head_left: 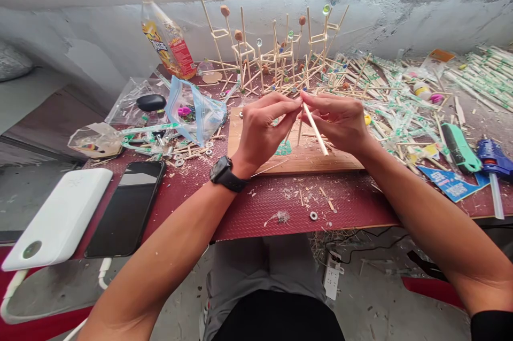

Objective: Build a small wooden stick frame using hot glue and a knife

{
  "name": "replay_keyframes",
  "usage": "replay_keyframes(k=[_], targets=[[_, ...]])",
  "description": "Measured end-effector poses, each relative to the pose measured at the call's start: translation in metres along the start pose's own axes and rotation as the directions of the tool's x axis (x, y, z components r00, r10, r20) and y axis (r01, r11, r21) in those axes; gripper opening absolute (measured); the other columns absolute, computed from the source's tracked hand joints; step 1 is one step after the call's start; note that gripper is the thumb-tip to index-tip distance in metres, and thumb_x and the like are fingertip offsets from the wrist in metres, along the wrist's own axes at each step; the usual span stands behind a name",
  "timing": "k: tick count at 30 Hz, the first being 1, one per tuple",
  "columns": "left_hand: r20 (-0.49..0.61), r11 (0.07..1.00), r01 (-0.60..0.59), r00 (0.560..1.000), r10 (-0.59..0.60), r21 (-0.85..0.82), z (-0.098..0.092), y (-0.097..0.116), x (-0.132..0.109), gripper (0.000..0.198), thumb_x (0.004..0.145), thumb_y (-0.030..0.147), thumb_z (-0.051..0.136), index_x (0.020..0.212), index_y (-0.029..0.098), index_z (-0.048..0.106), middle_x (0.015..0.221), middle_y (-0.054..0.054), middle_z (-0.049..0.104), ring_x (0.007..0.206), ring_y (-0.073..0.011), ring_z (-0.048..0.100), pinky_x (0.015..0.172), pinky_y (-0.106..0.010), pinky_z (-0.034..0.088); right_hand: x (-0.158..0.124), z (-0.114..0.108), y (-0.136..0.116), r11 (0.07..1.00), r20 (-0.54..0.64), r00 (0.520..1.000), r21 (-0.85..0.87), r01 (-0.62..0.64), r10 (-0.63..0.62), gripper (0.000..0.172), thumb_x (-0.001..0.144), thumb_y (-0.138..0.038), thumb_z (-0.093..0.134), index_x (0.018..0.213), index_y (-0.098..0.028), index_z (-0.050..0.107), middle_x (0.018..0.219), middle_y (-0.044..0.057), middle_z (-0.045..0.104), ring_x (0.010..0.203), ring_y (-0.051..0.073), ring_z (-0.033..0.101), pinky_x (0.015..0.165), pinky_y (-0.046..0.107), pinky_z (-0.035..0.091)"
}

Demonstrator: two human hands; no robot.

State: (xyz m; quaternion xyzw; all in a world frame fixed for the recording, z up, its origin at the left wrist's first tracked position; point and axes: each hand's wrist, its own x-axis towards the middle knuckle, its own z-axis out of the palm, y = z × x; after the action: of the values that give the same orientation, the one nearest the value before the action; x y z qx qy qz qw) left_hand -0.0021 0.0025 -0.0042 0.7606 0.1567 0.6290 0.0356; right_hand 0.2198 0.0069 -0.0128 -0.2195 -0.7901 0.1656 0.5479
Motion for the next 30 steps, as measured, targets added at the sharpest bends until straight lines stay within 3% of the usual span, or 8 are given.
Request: replay_keyframes(k=[6,10,17,22,26,30], targets=[[0.003,1.000,0.010,1.000,-0.010,-0.030,0.000,-0.003,0.001,0.018,0.103,0.012,0.081,0.110,0.028,0.087,0.099,0.000,0.087,0.085,-0.0136,0.081,0.077,-0.029,0.063,0.000,-0.001,-0.002,0.999,0.001,1.000,-0.047,-0.006,0.006,0.042,0.102,-0.039,0.084,0.144,-0.042,0.083,0.091,-0.001,0.077,0.069,0.012,0.064,0.059,0.028,0.056],[0.009,0.999,0.024,1.000,-0.024,-0.041,0.000,-0.004,0.002,0.019,0.101,0.011,0.082,0.108,0.028,0.087,0.098,0.000,0.087,0.085,-0.0143,0.081,0.076,-0.030,0.064,0.001,-0.001,0.000,0.997,-0.005,0.999,-0.072,0.036,-0.036,0.045,0.101,-0.033,0.084,0.145,-0.042,0.082,0.091,-0.003,0.079,0.067,0.011,0.061,0.058,0.027,0.053],[0.011,0.999,0.031,0.999,-0.031,-0.042,0.000,-0.004,0.001,0.017,0.103,0.014,0.082,0.110,0.028,0.087,0.097,0.001,0.086,0.085,-0.0139,0.080,0.076,-0.031,0.063,-0.004,0.001,0.000,0.996,-0.038,0.999,-0.088,-0.013,0.010,0.064,0.099,-0.029,0.083,0.161,-0.039,0.070,0.092,-0.003,0.081,0.059,0.010,0.050,0.049,0.026,0.046],[0.000,0.998,0.012,1.000,-0.012,-0.057,0.000,-0.006,0.001,0.017,0.104,0.016,0.083,0.111,0.030,0.087,0.096,0.002,0.087,0.083,-0.0133,0.080,0.074,-0.030,0.063,0.003,0.000,-0.011,0.978,-0.087,0.991,-0.193,0.082,-0.100,0.032,0.097,-0.022,0.086,0.127,-0.033,0.090,0.085,-0.003,0.081,0.060,0.010,0.058,0.055,0.027,0.051],[-0.001,0.998,0.016,1.000,-0.016,-0.068,0.000,-0.006,0.001,0.015,0.103,0.017,0.084,0.110,0.029,0.087,0.095,0.002,0.087,0.083,-0.0132,0.081,0.074,-0.030,0.064,0.007,0.000,-0.015,0.967,-0.068,0.980,-0.191,0.169,-0.185,0.030,0.094,-0.014,0.088,0.119,-0.032,0.090,0.086,-0.004,0.082,0.063,0.009,0.061,0.059,0.025,0.052],[0.015,0.997,0.032,0.999,-0.031,-0.076,-0.001,-0.006,0.001,0.012,0.105,0.020,0.083,0.110,0.030,0.088,0.095,0.002,0.088,0.082,-0.0133,0.081,0.074,-0.030,0.064,0.006,0.001,-0.015,0.965,-0.069,0.982,-0.210,0.157,-0.175,0.022,0.097,-0.017,0.085,0.114,-0.030,0.091,0.093,-0.001,0.086,0.068,0.010,0.066,0.062,0.027,0.054]])
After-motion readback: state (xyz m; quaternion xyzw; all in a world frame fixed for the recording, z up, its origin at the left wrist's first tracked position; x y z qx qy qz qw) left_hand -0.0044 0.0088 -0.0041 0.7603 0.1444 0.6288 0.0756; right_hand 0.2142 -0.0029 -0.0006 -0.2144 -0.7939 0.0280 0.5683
